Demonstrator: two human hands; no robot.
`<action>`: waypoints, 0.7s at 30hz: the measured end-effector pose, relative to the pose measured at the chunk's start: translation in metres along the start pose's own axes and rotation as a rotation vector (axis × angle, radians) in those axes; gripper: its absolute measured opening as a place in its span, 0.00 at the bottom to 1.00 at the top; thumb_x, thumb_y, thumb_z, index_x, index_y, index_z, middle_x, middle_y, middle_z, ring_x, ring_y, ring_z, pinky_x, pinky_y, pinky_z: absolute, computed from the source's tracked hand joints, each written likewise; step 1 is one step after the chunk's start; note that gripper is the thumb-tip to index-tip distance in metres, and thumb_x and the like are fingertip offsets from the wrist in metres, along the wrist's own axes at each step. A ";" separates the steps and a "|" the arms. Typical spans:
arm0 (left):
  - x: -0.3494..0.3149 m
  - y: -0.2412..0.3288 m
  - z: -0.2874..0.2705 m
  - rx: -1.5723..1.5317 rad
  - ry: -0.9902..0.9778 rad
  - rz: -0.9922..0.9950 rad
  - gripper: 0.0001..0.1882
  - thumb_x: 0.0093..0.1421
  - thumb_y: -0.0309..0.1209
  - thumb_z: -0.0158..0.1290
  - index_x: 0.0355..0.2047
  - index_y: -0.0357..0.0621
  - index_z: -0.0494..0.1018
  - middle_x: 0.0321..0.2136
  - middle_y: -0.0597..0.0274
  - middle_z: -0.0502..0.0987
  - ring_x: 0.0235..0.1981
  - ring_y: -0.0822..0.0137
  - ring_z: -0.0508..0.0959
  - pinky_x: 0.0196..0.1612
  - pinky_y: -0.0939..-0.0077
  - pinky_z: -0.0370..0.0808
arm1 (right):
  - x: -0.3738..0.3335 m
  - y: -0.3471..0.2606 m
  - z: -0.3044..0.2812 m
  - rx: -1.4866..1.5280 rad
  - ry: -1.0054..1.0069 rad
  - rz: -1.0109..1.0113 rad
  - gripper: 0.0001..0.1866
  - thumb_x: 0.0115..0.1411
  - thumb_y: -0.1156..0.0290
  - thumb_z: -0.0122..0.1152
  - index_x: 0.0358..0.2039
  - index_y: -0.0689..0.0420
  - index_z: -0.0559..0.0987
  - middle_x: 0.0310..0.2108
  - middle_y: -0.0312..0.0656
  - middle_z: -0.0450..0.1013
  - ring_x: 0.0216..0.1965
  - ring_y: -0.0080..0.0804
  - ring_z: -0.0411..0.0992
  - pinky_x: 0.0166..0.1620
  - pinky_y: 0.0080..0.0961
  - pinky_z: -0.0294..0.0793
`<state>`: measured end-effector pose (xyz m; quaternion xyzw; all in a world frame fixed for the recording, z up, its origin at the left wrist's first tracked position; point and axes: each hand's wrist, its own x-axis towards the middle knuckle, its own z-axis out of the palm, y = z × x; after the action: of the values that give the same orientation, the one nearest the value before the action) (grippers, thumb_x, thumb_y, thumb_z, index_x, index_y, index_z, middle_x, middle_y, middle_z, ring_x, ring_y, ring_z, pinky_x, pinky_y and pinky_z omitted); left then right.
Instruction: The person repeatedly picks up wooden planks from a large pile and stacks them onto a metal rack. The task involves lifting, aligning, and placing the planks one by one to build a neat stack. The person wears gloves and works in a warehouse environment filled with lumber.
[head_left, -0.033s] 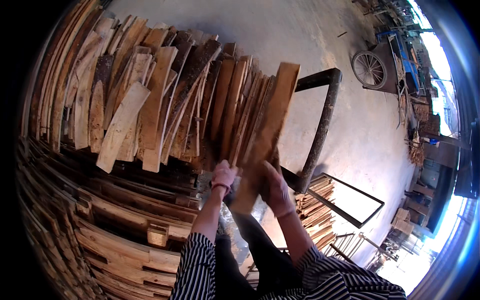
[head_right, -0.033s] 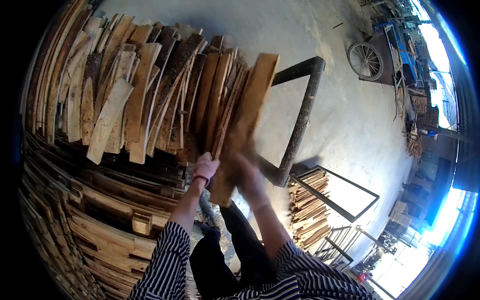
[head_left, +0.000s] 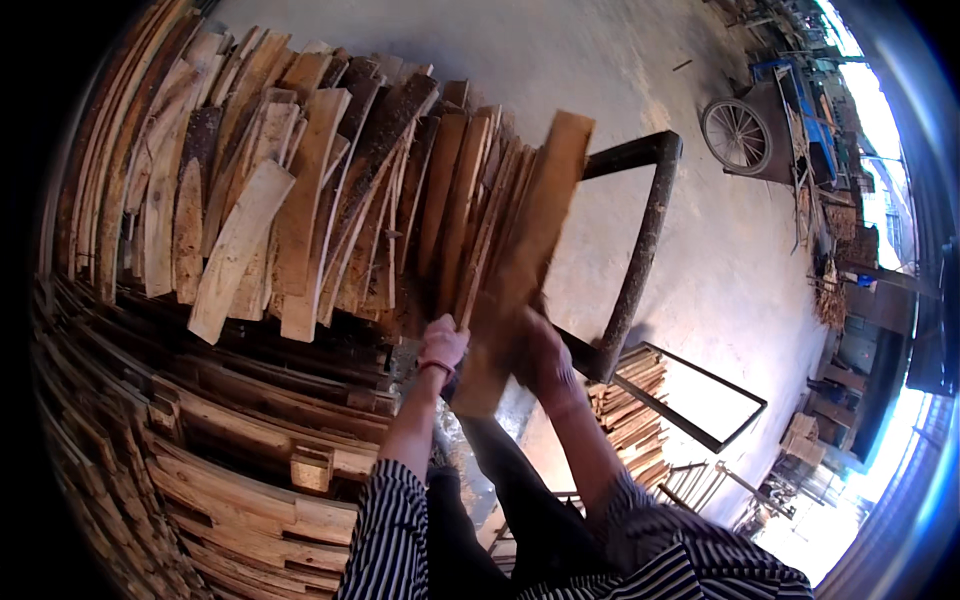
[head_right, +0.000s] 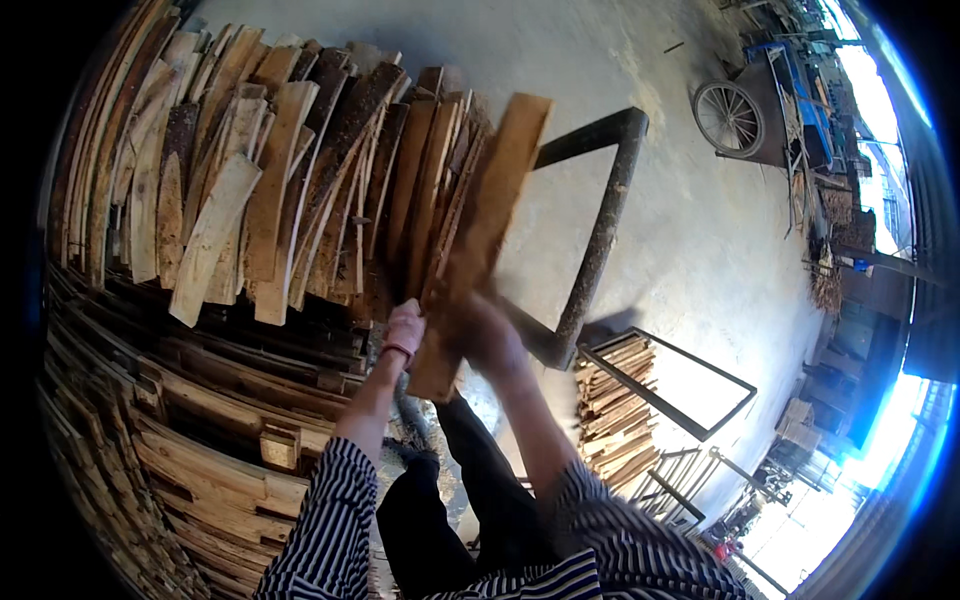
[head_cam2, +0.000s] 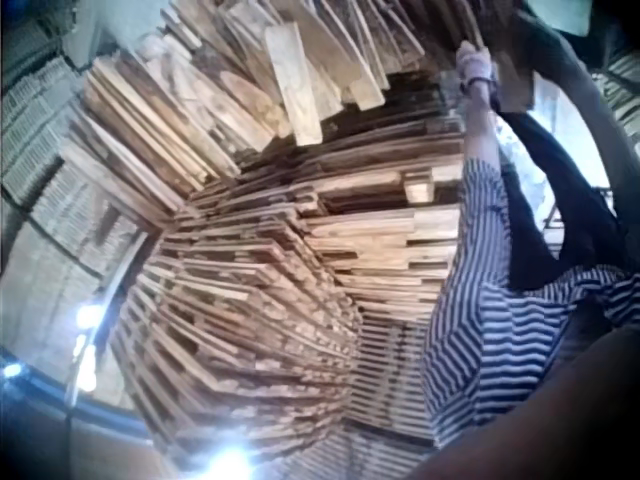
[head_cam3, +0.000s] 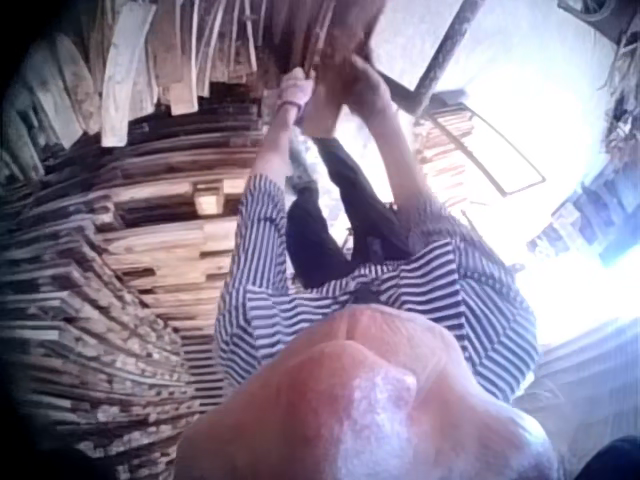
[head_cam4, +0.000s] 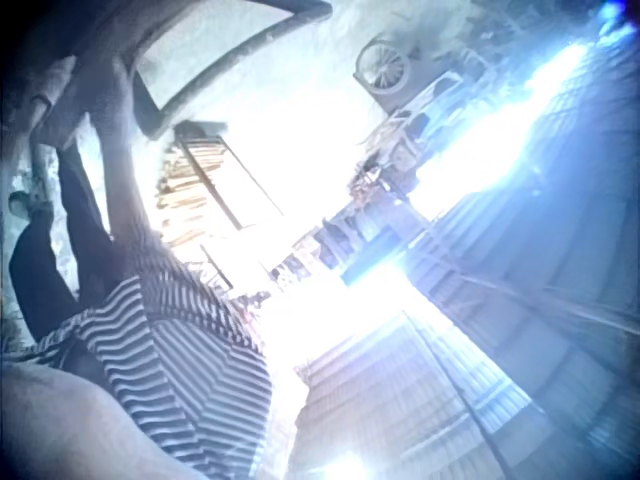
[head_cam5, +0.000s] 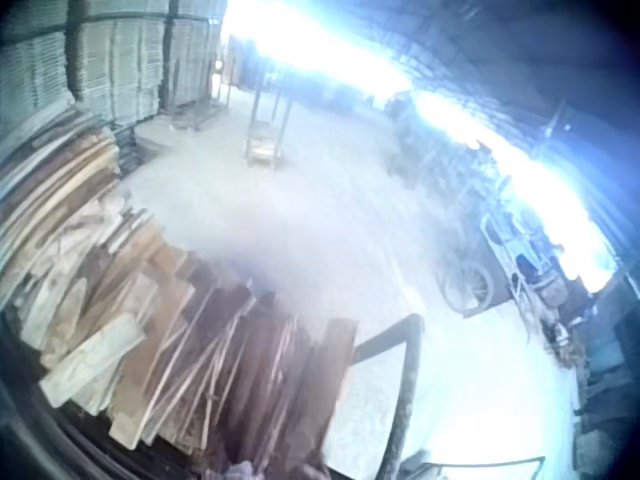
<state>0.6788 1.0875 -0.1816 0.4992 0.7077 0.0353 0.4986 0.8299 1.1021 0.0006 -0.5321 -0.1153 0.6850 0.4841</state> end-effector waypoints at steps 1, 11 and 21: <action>0.000 0.011 -0.005 -0.077 -0.013 0.098 0.23 0.58 0.51 0.60 0.32 0.41 0.77 0.33 0.40 0.81 0.39 0.39 0.81 0.38 0.51 0.78 | 0.014 -0.002 -0.019 0.020 -0.081 -0.006 0.23 0.71 0.63 0.56 0.62 0.63 0.73 0.51 0.41 0.76 0.44 0.26 0.76 0.49 0.22 0.76; -0.207 0.089 -0.100 -0.358 -0.078 0.235 0.21 0.66 0.45 0.55 0.50 0.45 0.70 0.36 0.40 0.80 0.39 0.38 0.79 0.40 0.49 0.75 | 0.015 0.004 -0.008 -0.741 0.134 0.041 0.39 0.65 0.51 0.66 0.70 0.54 0.63 0.54 0.41 0.74 0.51 0.31 0.73 0.55 0.28 0.73; -0.236 0.031 -0.067 -1.050 -0.093 0.094 0.27 0.66 0.48 0.59 0.58 0.44 0.70 0.44 0.54 0.81 0.48 0.61 0.80 0.52 0.65 0.75 | -0.103 -0.021 0.004 -0.642 -0.148 0.280 0.42 0.57 0.65 0.70 0.69 0.58 0.62 0.55 0.50 0.71 0.49 0.36 0.76 0.49 0.31 0.79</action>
<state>0.6509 0.9584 0.0276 0.2146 0.5488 0.3853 0.7102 0.8346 1.0333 0.0802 -0.6167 -0.2851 0.7103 0.1842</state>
